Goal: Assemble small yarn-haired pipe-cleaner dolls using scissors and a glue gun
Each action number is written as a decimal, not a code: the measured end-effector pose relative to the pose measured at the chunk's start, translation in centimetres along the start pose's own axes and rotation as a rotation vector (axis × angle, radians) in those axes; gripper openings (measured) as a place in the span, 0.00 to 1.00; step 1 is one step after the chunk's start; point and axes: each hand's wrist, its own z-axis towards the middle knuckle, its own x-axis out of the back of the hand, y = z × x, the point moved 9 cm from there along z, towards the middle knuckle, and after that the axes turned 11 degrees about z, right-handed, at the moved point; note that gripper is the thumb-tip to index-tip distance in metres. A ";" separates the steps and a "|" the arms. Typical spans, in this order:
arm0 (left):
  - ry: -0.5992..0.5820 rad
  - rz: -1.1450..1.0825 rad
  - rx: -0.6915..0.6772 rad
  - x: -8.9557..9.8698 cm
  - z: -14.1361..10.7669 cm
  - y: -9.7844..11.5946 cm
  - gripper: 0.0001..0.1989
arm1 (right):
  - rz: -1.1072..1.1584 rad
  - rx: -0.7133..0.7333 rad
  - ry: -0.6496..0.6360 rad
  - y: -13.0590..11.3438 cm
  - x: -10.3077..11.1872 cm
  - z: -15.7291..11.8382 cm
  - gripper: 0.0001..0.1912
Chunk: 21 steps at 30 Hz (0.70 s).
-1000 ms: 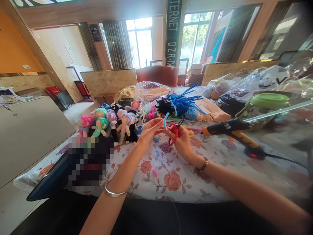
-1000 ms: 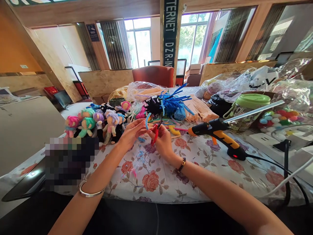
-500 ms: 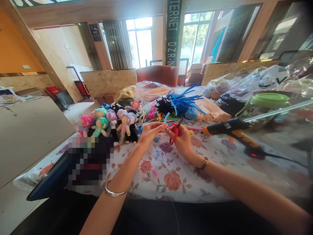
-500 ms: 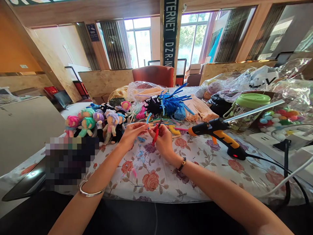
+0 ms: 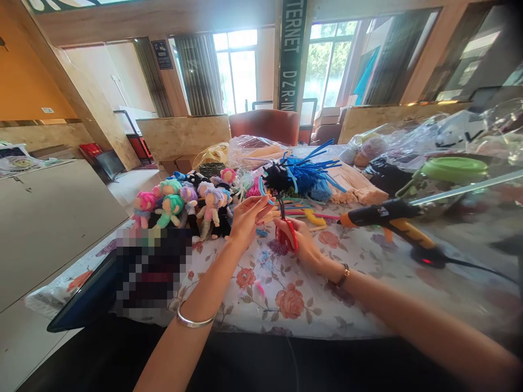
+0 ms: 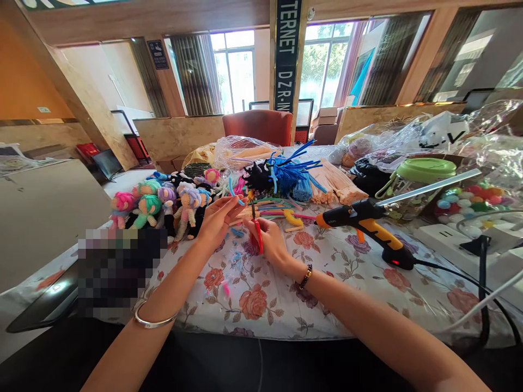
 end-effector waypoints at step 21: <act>-0.010 0.049 -0.071 -0.3 -0.5 0.8 0.13 | -0.206 0.073 0.007 -0.1 -0.3 0.0 0.25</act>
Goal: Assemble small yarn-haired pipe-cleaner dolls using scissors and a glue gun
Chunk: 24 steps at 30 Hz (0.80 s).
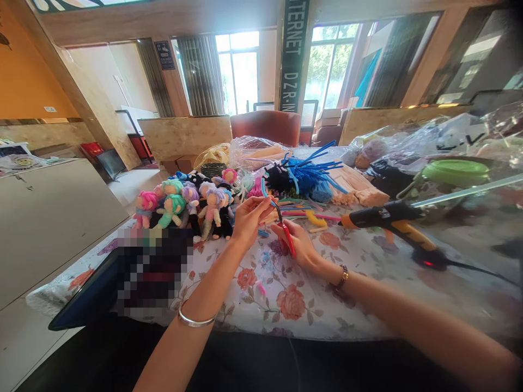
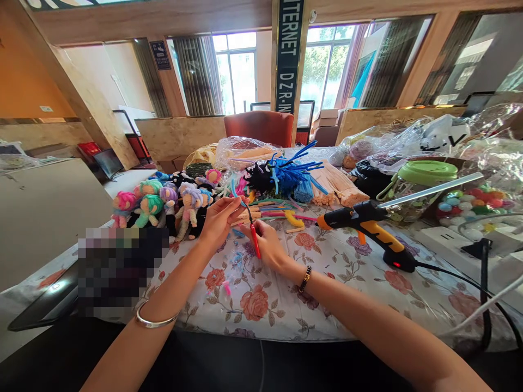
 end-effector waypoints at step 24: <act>0.040 0.045 0.079 0.1 -0.4 0.1 0.16 | -0.046 -0.023 -0.001 0.3 0.0 0.1 0.28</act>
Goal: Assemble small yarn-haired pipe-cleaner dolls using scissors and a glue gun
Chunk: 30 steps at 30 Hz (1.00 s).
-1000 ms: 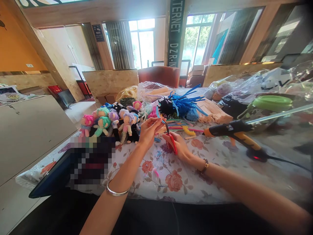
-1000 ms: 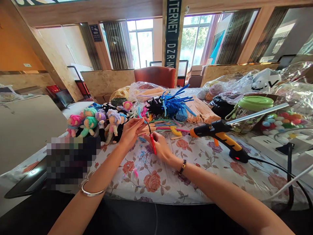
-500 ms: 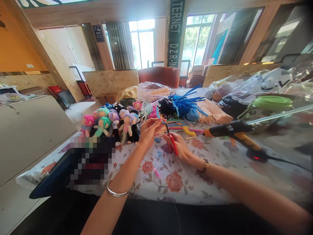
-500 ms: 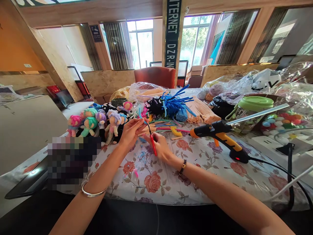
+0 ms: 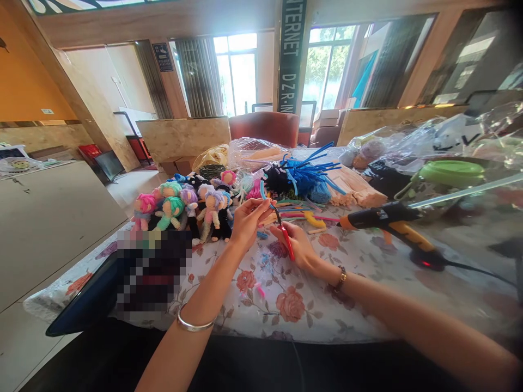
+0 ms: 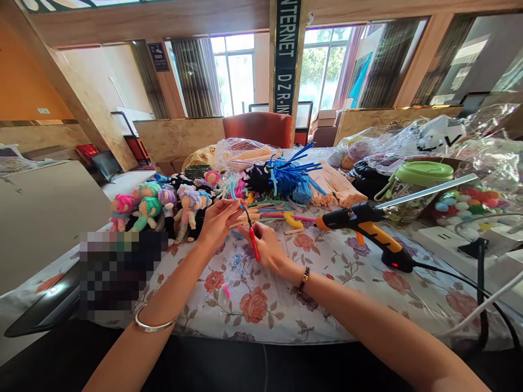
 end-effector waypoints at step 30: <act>-0.046 -0.014 -0.069 -0.2 0.5 -0.1 0.15 | 0.011 -0.004 -0.023 -0.7 -0.3 -0.1 0.28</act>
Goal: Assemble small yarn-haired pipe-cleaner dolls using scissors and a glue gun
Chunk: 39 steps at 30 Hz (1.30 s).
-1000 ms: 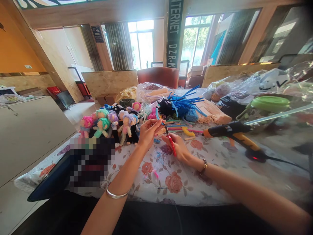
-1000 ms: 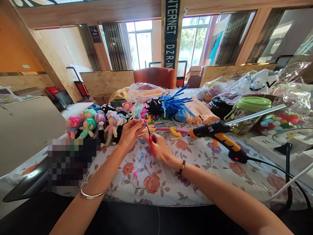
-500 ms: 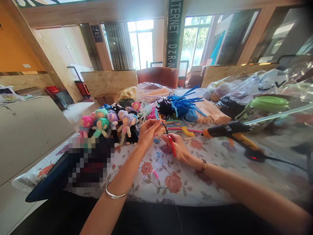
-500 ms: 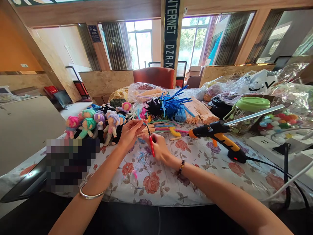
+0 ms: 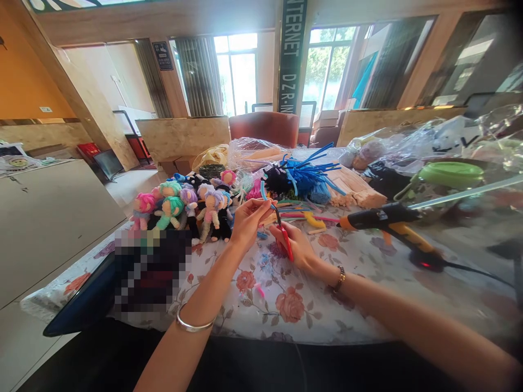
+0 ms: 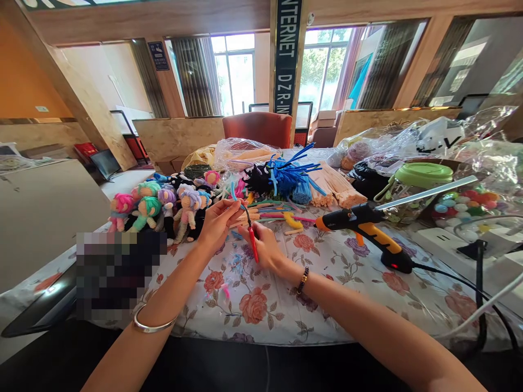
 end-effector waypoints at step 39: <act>-0.025 -0.055 -0.045 -0.2 -0.1 0.5 0.13 | 0.036 -0.001 -0.008 0.4 -0.1 0.0 0.26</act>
